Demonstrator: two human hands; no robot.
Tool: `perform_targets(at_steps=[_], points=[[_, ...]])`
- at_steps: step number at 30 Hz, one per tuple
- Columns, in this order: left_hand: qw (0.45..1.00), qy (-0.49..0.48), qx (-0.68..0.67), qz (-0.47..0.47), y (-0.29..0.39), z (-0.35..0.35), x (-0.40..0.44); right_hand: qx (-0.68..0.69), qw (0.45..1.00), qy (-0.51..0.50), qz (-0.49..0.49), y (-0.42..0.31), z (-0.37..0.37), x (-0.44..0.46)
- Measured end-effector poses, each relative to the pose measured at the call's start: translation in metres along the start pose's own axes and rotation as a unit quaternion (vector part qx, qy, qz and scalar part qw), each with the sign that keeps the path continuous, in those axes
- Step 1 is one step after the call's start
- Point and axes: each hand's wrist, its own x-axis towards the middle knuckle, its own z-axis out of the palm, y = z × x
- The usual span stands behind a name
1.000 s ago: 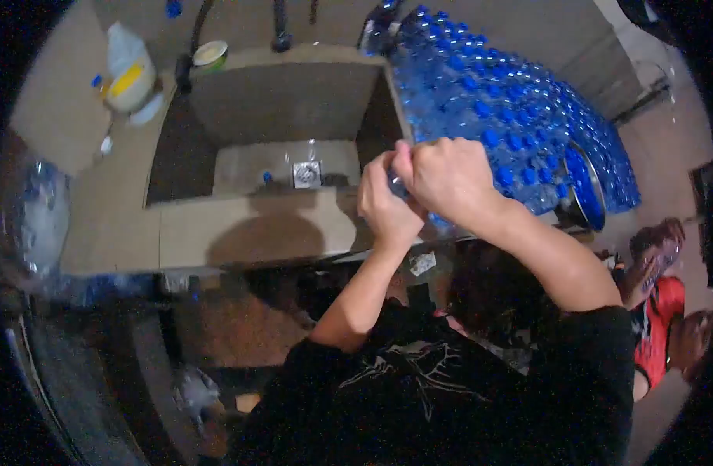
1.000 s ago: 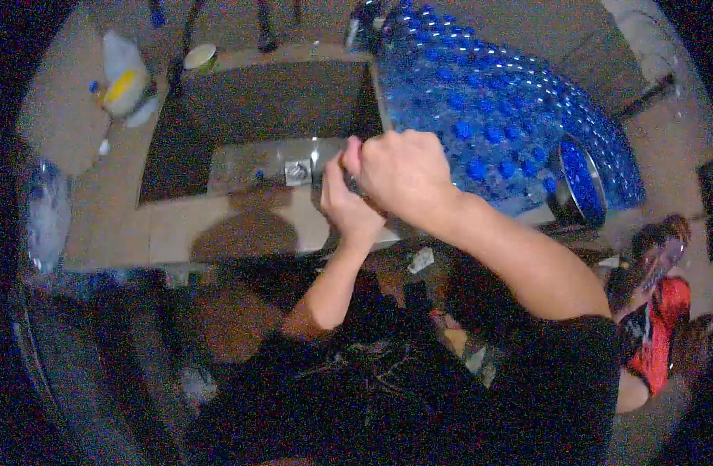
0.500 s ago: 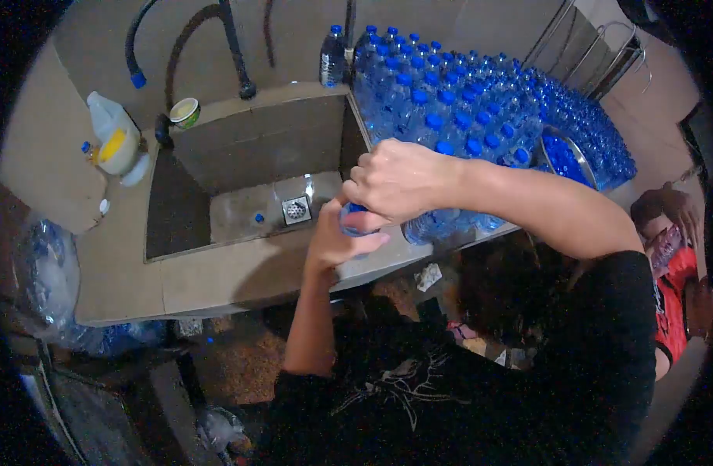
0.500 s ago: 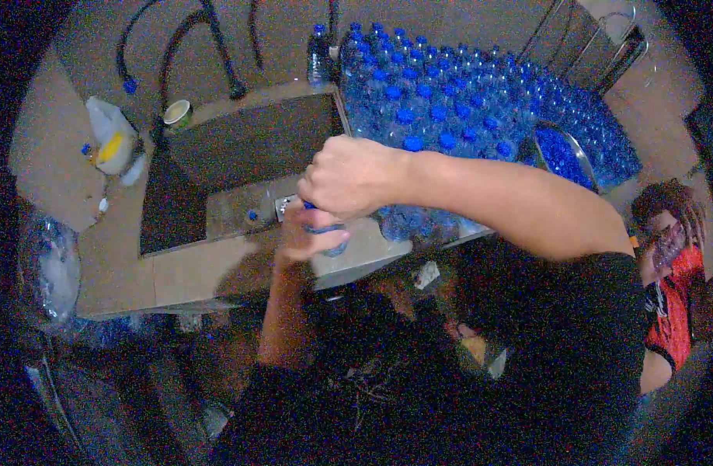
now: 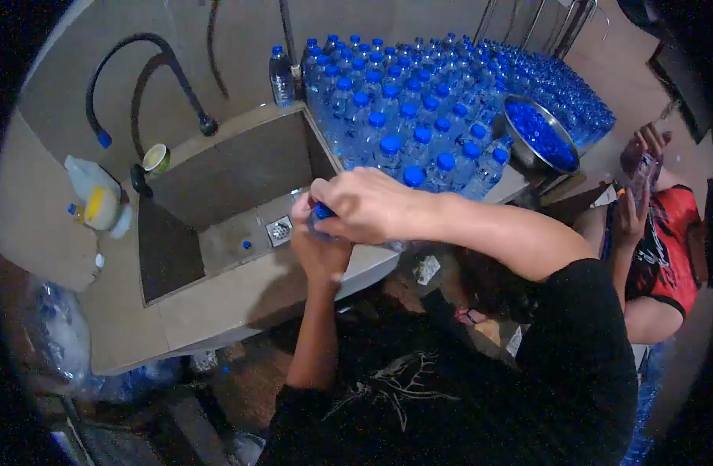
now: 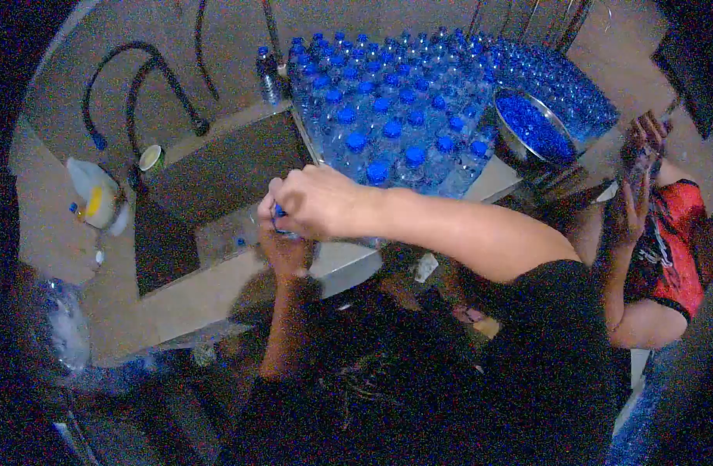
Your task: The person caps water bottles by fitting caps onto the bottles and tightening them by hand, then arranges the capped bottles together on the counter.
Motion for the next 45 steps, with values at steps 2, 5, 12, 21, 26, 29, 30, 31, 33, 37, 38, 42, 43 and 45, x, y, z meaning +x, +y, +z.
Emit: perform_targets(at_steps=[2,5,12,21,26,29,30,31,33,37,38,42,43,45], points=[[0.998,-0.007,-0.011,0.058,0.017,-0.005,-0.008,0.034,0.997,-0.033,0.065,0.008,-0.018,0.002],[0.995,0.029,-0.091,0.025,0.007,-0.028,-0.034,-0.055,0.995,0.056,0.057,0.045,-0.084,0.01],[0.971,0.195,0.046,-0.135,0.007,-0.122,-0.107,0.011,0.924,0.365,0.115,0.163,-0.273,0.009],[0.884,0.327,0.301,-0.143,0.075,-0.077,-0.184,-0.223,0.873,0.42,0.106,0.427,-0.26,0.092],[0.867,0.295,0.337,-0.217,0.135,-0.033,-0.177,-0.167,0.94,0.243,0.174,0.477,-0.218,0.125],[0.839,0.241,0.438,-0.213,0.172,-0.018,-0.144,-0.148,0.952,0.196,0.183,0.482,-0.21,0.144],[0.853,0.222,0.436,-0.18,0.175,-0.02,-0.135,-0.144,0.955,0.184,0.185,0.483,-0.206,0.15],[0.867,0.202,0.431,-0.146,0.179,-0.017,-0.119,-0.145,0.961,0.145,0.186,0.48,-0.206,0.154],[0.874,0.208,0.405,-0.17,0.19,0.004,-0.088,-0.148,0.968,0.065,0.194,0.477,-0.204,0.159],[0.88,0.055,0.467,-0.06,0.202,0.041,-0.008,-0.226,0.966,0.031,0.126,0.521,-0.15,0.172],[0.878,0.01,0.478,-0.033,0.205,0.051,0.015,-0.221,0.967,0.019,0.126,0.519,-0.141,0.165],[0.883,-0.135,0.448,0.036,0.207,0.102,0.12,-0.219,0.967,-0.06,0.12,0.523,-0.125,0.144],[0.883,-0.154,0.441,0.035,0.199,0.117,0.147,-0.208,0.972,-0.02,0.102,0.521,-0.135,0.129],[0.891,-0.192,0.411,0.031,0.182,0.155,0.198,-0.187,0.979,0.055,0.059,0.495,-0.166,0.084]])
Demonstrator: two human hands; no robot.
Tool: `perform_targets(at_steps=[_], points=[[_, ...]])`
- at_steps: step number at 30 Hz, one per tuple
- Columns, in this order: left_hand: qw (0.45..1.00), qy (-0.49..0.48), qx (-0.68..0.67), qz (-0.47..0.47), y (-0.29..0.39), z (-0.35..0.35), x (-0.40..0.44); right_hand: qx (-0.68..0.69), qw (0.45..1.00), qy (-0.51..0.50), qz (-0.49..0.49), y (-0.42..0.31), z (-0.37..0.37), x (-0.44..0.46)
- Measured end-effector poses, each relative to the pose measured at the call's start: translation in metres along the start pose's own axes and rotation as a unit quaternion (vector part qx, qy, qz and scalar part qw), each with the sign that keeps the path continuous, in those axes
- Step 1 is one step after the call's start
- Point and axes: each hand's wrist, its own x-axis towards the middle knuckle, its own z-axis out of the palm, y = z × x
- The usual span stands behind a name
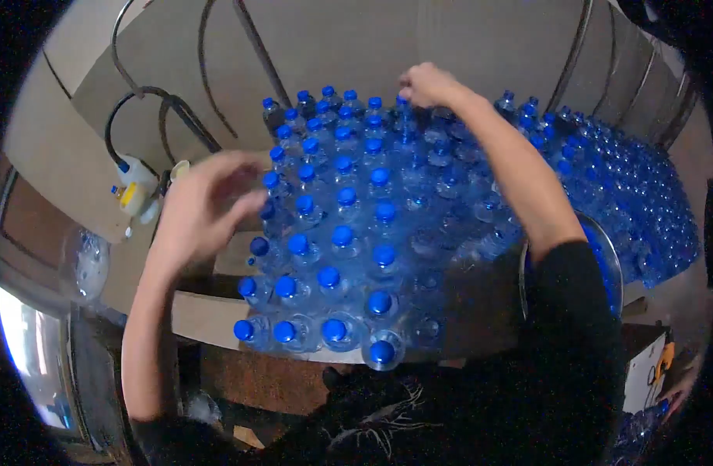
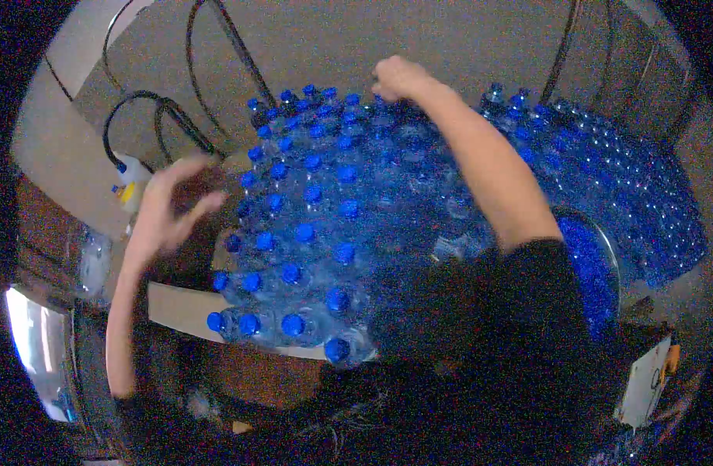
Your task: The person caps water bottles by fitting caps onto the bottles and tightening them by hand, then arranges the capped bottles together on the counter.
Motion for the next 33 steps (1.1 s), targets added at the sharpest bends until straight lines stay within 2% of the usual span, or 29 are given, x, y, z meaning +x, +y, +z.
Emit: perform_targets(at_steps=[2,4,5,6,8,10,13,14,15,16,17,20,23,25,26,28,30,33], points=[[0.989,-0.03,0.118,0.081,-0.002,0.031,0.068,0.119,0.984,0.129,0.019,0.004,-0.056,-0.067],[0.975,-0.031,0.176,0.134,-0.001,0.073,0.126,0.115,0.961,0.238,0.079,0.009,-0.099,-0.161],[0.969,-0.021,0.198,0.147,-0.001,0.095,0.151,0.106,0.953,0.243,0.15,0.013,-0.114,-0.207],[0.962,-0.011,0.221,0.161,0.001,0.117,0.173,0.054,0.949,0.23,0.21,0.02,-0.12,-0.252],[0.961,-0.021,0.234,0.144,0.008,0.153,0.208,-0.023,0.935,0.069,0.346,0.031,-0.129,-0.327],[0.957,-0.05,0.252,0.133,0.02,0.182,0.224,-0.06,0.933,0.023,0.355,0.064,-0.097,-0.396],[0.946,-0.099,0.299,0.083,0.031,0.2,0.243,-0.022,0.957,0.02,0.288,0.077,-0.081,-0.383],[0.96,-0.115,0.252,0.051,0.036,0.196,0.242,-0.024,0.948,0.002,0.318,0.098,-0.061,-0.373],[0.961,-0.094,0.256,0.047,0.032,0.206,0.245,-0.011,0.943,-0.032,0.33,0.113,-0.043,-0.366],[0.945,-0.131,0.298,0.016,0.039,0.204,0.244,-0.023,0.945,-0.088,0.313,0.122,-0.025,-0.361],[0.954,-0.094,0.278,0.06,0.035,0.204,0.241,0.035,0.964,-0.104,0.244,0.14,0.005,-0.365],[0.965,-0.08,0.22,0.119,-0.015,0.21,0.263,0.018,0.932,-0.197,0.304,0.132,0.021,-0.349],[0.947,-0.149,0.275,0.069,-0.004,0.207,0.267,0.024,0.922,-0.257,0.289,0.12,0.013,-0.343],[0.936,-0.155,0.309,0.072,0.02,0.209,0.255,-0.019,0.927,-0.26,0.27,0.12,0.011,-0.339],[0.94,-0.121,0.31,0.073,0.021,0.215,0.253,-0.035,0.932,-0.26,0.248,0.12,0.013,-0.331],[0.939,-0.108,0.319,0.066,0.023,0.22,0.256,-0.041,0.923,-0.259,0.282,0.118,0.013,-0.317],[0.946,-0.099,0.304,0.046,0.013,0.223,0.264,0.01,0.913,-0.271,0.303,0.135,0.024,-0.316],[0.946,-0.082,0.3,0.094,0.0,0.226,0.29,0.022,0.927,-0.243,0.286,0.16,0.034,-0.324]])
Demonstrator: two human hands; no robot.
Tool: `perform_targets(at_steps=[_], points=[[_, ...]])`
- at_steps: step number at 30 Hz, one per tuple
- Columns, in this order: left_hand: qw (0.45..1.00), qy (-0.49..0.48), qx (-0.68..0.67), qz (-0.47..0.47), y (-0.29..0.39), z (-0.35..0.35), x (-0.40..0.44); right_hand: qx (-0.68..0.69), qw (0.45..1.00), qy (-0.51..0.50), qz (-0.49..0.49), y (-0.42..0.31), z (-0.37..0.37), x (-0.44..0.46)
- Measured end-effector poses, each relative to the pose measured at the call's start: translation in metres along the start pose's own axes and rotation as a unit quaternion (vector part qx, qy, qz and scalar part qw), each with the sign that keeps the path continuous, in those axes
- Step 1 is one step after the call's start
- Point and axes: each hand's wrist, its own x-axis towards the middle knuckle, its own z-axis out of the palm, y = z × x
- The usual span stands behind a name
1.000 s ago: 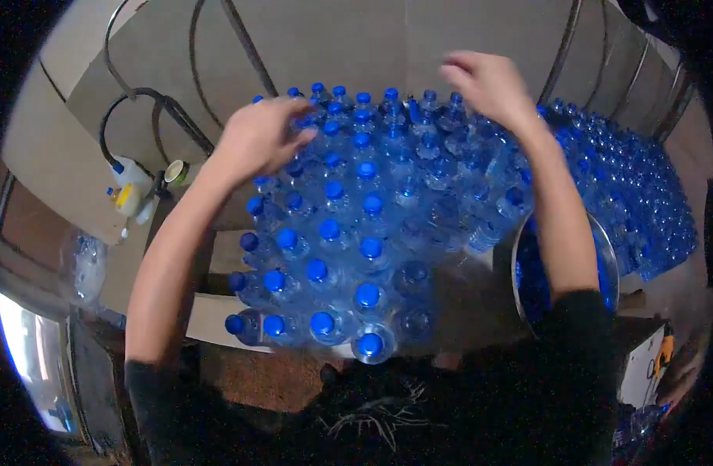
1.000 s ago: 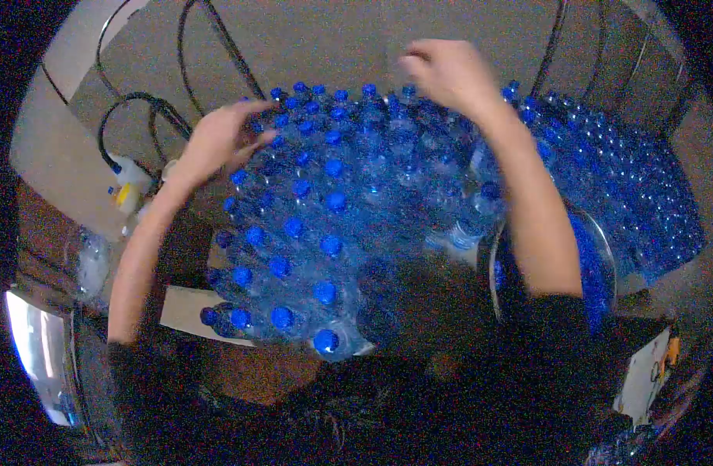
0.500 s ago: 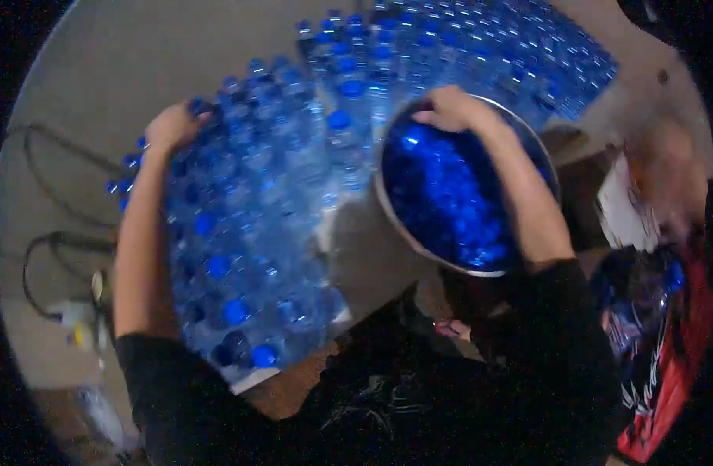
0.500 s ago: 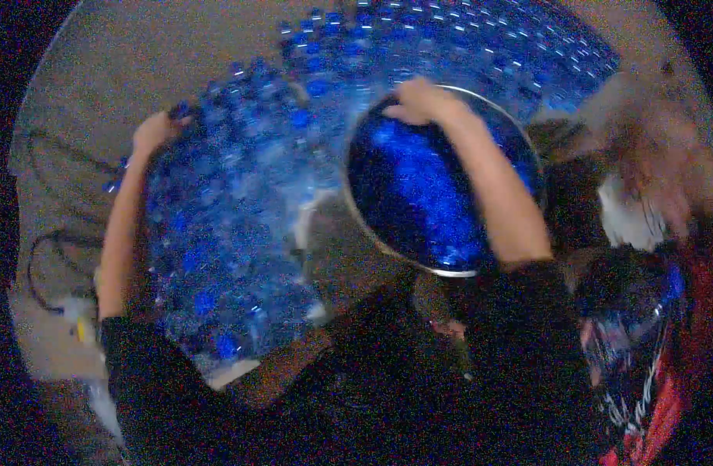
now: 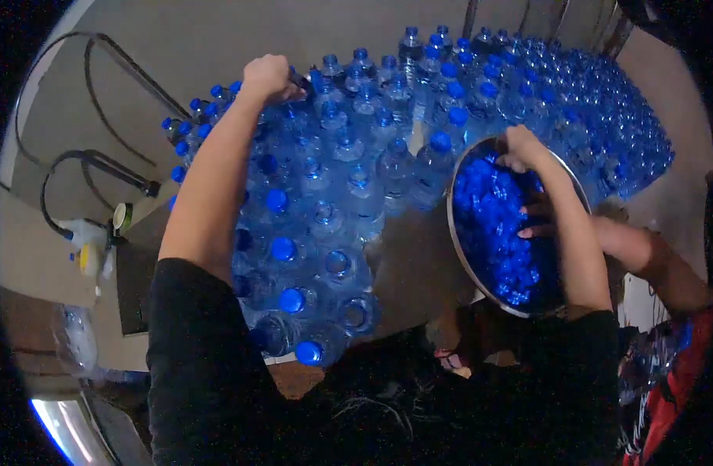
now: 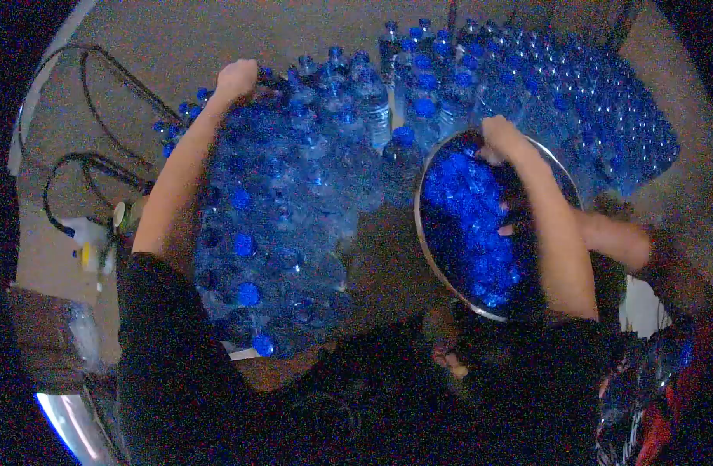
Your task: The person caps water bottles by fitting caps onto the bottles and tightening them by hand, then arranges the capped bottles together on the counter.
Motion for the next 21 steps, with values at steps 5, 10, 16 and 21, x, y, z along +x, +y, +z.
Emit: perform_targets(at_steps=[5,10,16,21], points=[[0.998,0.062,-0.027,0.01,-0.007,-0.065,-0.005,0.09,0.994,0.056,-0.018,-0.001,-0.008,-0.016],[0.986,0.083,-0.06,-0.129,-0.026,-0.174,-0.065,0.192,0.976,0.102,-0.026,0.028,-0.019,-0.015],[0.924,0.269,-0.229,-0.147,-0.062,-0.256,-0.211,0.276,0.918,0.284,0.029,0.036,-0.049,-0.02],[0.912,0.277,-0.276,-0.124,-0.158,-0.255,-0.32,0.323,0.894,0.304,-0.067,-0.009,-0.103,-0.02]])
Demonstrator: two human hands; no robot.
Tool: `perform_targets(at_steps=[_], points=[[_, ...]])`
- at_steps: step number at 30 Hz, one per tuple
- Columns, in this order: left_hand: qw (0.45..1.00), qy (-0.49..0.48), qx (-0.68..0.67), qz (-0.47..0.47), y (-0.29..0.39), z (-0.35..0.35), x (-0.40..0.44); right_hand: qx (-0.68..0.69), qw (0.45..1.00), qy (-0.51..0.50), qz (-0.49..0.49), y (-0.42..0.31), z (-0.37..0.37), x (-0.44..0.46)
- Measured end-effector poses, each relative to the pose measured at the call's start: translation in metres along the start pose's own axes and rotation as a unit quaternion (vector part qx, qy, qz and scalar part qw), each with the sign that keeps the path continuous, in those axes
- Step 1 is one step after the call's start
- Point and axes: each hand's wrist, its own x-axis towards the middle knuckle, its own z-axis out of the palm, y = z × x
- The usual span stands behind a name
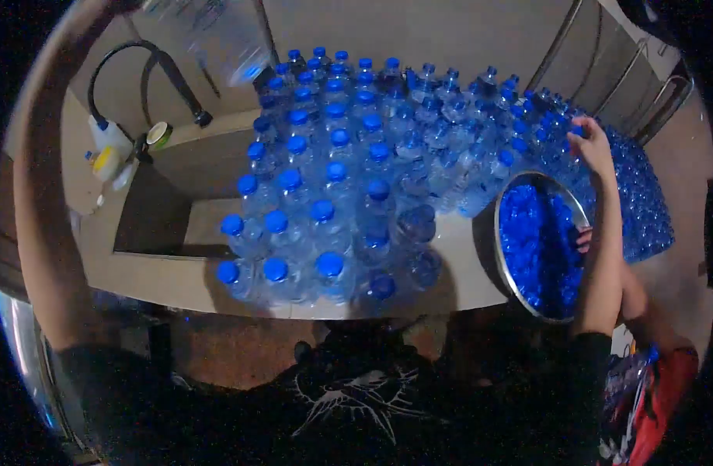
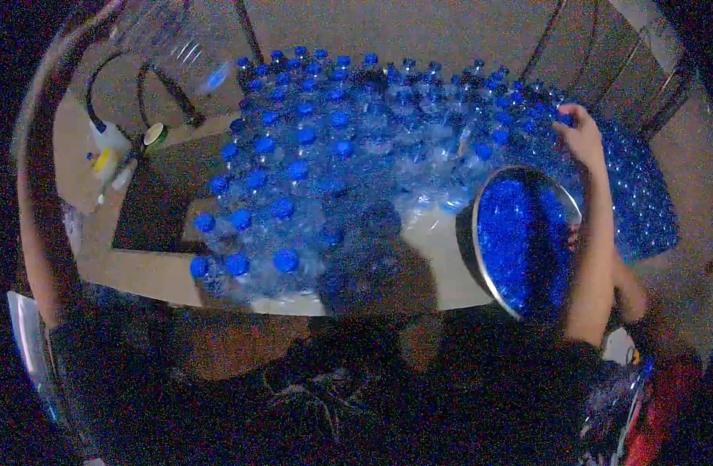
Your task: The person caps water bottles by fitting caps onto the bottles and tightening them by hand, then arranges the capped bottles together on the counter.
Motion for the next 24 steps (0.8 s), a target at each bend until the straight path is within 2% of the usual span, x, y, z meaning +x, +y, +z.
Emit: perform_targets(at_steps=[1,3,4,5,6,7,8,9,10,11,12,13,14,16,17,20,23,24], points=[[1.0,-0.017,0.019,0.009,-0.012,-0.015,-0.021,-0.019,0.999,0.001,-0.039,-0.01,-0.005,0.001],[0.997,-0.051,0.055,0.026,-0.045,-0.042,-0.06,0.056,0.998,0.02,-0.018,-0.064,0.003,-0.003],[0.994,-0.1,0.049,0.004,-0.074,-0.05,-0.082,0.13,0.991,0.032,-0.01,-0.103,0.012,-0.016],[0.997,-0.071,0.014,0.032,-0.098,-0.045,-0.112,0.202,0.978,0.046,-0.002,-0.147,0.026,-0.031],[0.995,-0.052,0.053,0.06,-0.098,-0.04,-0.142,0.15,0.988,0.041,-0.006,-0.187,0.042,-0.044],[0.992,-0.075,0.075,0.063,-0.104,-0.038,-0.165,0.089,0.995,0.042,-0.005,-0.224,0.053,-0.058],[0.997,-0.069,0.02,-0.008,-0.111,-0.027,-0.192,0.02,0.999,0.023,-0.042,-0.257,0.065,-0.074],[0.996,-0.081,0.035,-0.02,-0.115,-0.022,-0.211,-0.049,0.996,0.001,-0.074,-0.289,0.078,-0.088],[0.997,-0.072,0.014,-0.031,-0.125,-0.014,-0.234,-0.085,0.983,0.016,-0.16,-0.319,0.093,-0.102],[0.997,-0.072,0.036,0.008,-0.138,-0.007,-0.253,-0.076,0.97,-0.005,-0.232,-0.342,0.115,-0.108],[0.997,-0.077,-0.002,0.018,-0.135,0.0,-0.263,-0.06,0.96,-0.046,-0.27,-0.367,0.133,-0.119],[0.994,-0.103,0.002,-0.043,-0.122,0.001,-0.271,-0.061,0.94,-0.069,-0.327,-0.398,0.146,-0.138],[0.995,-0.103,0.004,-0.005,-0.13,0.003,-0.277,-0.029,0.924,-0.094,-0.37,-0.422,0.161,-0.151],[0.993,-0.119,-0.014,-0.023,-0.131,0.008,-0.286,-0.058,0.888,-0.163,-0.425,-0.462,0.194,-0.182],[0.995,-0.096,0.011,0.02,-0.136,0.008,-0.286,-0.068,0.868,-0.223,-0.439,-0.477,0.204,-0.195],[0.985,-0.142,-0.055,-0.081,-0.126,-0.002,-0.283,-0.073,0.824,-0.298,-0.477,-0.503,0.227,-0.213],[0.985,-0.082,-0.134,0.063,-0.154,0.016,-0.29,-0.097,0.826,-0.283,-0.477,-0.507,0.261,-0.221],[0.975,-0.041,-0.199,0.092,-0.171,0.036,-0.293,-0.074,0.841,-0.283,-0.455,-0.507,0.258,-0.221]])
